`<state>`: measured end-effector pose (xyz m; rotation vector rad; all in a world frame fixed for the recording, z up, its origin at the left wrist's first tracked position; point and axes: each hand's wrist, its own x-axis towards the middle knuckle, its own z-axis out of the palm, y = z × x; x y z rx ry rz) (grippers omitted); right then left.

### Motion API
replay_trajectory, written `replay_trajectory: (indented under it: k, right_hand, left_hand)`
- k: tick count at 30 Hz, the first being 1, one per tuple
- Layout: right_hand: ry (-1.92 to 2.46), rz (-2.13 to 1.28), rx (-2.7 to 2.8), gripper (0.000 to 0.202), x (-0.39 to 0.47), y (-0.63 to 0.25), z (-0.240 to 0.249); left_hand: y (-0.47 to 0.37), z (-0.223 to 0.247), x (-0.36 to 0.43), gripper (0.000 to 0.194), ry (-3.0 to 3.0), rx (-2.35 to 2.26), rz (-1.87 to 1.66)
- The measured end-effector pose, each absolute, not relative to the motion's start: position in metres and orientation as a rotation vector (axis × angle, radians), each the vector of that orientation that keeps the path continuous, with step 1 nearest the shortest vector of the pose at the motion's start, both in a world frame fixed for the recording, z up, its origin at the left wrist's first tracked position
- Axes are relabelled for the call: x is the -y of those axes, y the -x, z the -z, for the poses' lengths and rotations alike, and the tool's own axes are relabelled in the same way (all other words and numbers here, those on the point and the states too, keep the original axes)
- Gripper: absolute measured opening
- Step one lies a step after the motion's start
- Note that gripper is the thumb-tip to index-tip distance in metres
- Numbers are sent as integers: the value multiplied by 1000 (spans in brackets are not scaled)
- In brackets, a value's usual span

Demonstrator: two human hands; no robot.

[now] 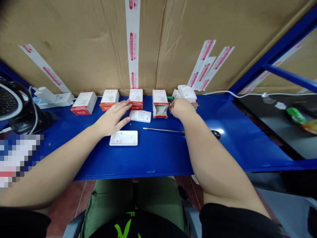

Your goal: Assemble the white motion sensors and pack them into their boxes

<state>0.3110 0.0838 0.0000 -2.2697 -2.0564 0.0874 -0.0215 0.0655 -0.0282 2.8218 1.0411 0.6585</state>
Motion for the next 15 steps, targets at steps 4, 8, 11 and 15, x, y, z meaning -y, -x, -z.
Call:
replay_trajectory:
  k: [4,8,11,15]
  right_hand:
    - [2475,-62,1936,29,-85,-308,-2]
    - [2536,22,1900,24,-82,-304,-5]
    - [2512,-18,1924,20,-79,-302,-9]
    - [2532,-63,1918,18,-78,-300,-11]
  left_hand:
    - [16,29,-70,67,-2796,-1078,-546]
    - [16,26,-68,70,-2779,-1094,-552]
    - [16,26,-66,71,-2776,-1106,-548]
    - [16,26,-67,71,-2771,-1072,-546]
